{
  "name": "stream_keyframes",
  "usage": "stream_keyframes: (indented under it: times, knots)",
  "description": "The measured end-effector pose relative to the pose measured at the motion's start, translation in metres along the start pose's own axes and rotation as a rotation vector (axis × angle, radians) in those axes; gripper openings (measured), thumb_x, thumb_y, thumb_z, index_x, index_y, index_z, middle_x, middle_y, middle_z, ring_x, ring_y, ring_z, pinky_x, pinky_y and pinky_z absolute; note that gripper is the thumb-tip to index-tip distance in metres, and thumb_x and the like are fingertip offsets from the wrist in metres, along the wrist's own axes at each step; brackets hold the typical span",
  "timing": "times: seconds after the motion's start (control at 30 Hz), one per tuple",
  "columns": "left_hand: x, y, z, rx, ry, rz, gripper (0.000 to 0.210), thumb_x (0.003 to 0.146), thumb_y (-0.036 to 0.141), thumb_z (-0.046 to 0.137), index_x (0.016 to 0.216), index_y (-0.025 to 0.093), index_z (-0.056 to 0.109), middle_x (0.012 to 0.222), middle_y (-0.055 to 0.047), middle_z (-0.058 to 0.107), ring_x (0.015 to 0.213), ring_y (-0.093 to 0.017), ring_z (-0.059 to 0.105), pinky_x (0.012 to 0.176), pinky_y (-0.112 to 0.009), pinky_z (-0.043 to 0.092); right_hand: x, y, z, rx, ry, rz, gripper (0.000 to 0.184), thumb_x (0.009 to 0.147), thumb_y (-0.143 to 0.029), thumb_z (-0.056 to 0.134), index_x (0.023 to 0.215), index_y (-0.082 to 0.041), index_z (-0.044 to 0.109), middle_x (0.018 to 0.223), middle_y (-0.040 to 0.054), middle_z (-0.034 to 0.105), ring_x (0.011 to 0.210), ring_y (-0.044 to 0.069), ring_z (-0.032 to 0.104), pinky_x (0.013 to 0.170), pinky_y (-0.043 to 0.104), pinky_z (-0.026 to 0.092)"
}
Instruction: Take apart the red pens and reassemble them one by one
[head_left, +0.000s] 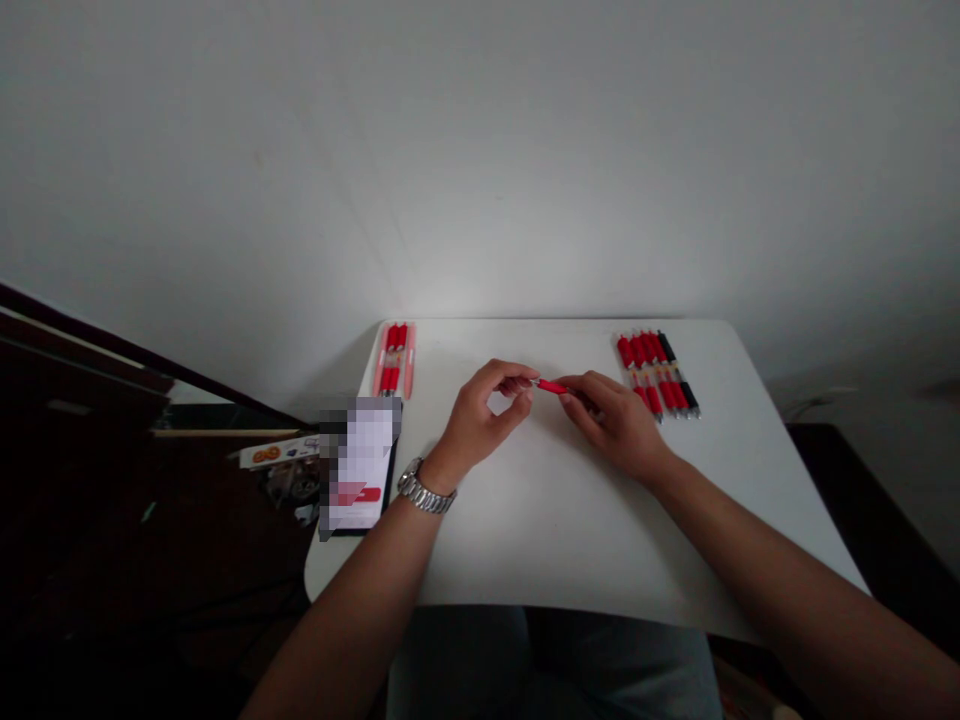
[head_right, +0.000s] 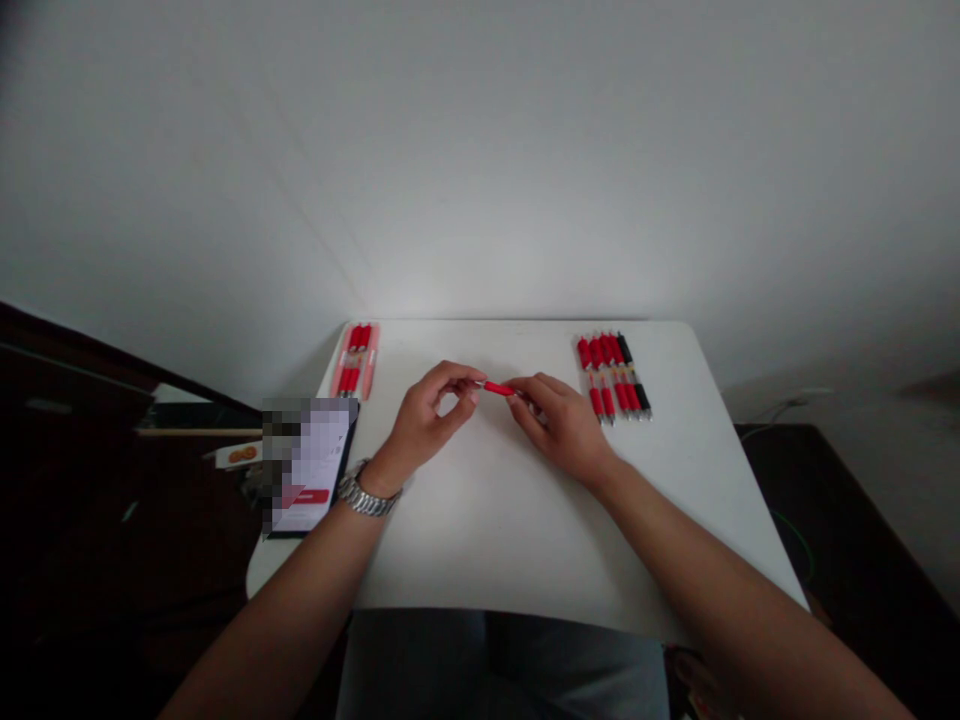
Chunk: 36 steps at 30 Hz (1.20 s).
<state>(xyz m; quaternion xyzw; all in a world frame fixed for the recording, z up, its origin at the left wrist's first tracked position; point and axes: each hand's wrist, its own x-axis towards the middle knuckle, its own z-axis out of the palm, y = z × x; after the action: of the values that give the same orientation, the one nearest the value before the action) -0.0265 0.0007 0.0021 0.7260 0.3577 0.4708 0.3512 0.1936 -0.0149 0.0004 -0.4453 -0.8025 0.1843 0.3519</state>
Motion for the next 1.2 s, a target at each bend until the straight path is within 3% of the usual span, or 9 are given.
stream_keyframes:
  times: [0.43, 0.67, 1.03, 1.2]
  knots:
    - [0.0014, 0.0061, 0.0003, 0.023, -0.070, -0.023, 0.014, 0.094, 0.026, 0.066, 0.107, 0.022, 0.069, 0.102, -0.006, 0.069, 0.094, -0.015, 0.065, 0.085, -0.031, 0.056, -0.0012, -0.0012, 0.0005, 0.014, -0.055, -0.050, 0.026, 0.103, -0.030, 0.049, 0.121, -0.021, 0.064, 0.089, 0.0071, 0.067, 0.079, 0.020, 0.063, 0.070, 0.033, 0.049]
    - [0.0015, 0.0037, 0.0012, 0.017, -0.040, -0.031, 0.012, 0.095, 0.026, 0.065, 0.106, 0.022, 0.069, 0.101, -0.005, 0.069, 0.092, -0.015, 0.065, 0.085, -0.031, 0.056, -0.0011, -0.0011, 0.0006, 0.008, -0.044, -0.054, 0.025, 0.102, -0.028, 0.051, 0.120, -0.019, 0.065, 0.086, 0.0060, 0.065, 0.078, 0.019, 0.061, 0.070, 0.032, 0.048]
    - [0.0026, -0.0003, -0.0015, -0.153, 0.108, -0.101, 0.018, 0.095, 0.032, 0.067, 0.110, 0.022, 0.068, 0.108, -0.006, 0.071, 0.098, -0.015, 0.070, 0.091, -0.030, 0.057, -0.0004, 0.0023, -0.0001, -0.013, -0.001, 0.007, 0.026, 0.102, -0.031, 0.050, 0.118, -0.020, 0.066, 0.084, 0.0059, 0.065, 0.074, 0.019, 0.060, 0.068, 0.032, 0.048]
    - [0.0039, 0.0007, -0.0037, -0.134, 0.257, -0.146, 0.021, 0.096, 0.036, 0.065, 0.112, 0.022, 0.066, 0.108, -0.007, 0.072, 0.096, -0.015, 0.071, 0.087, -0.029, 0.059, -0.0002, 0.0028, -0.0006, -0.023, 0.021, 0.026, 0.026, 0.102, -0.033, 0.049, 0.117, -0.020, 0.067, 0.085, 0.0063, 0.066, 0.073, 0.018, 0.060, 0.066, 0.031, 0.048]
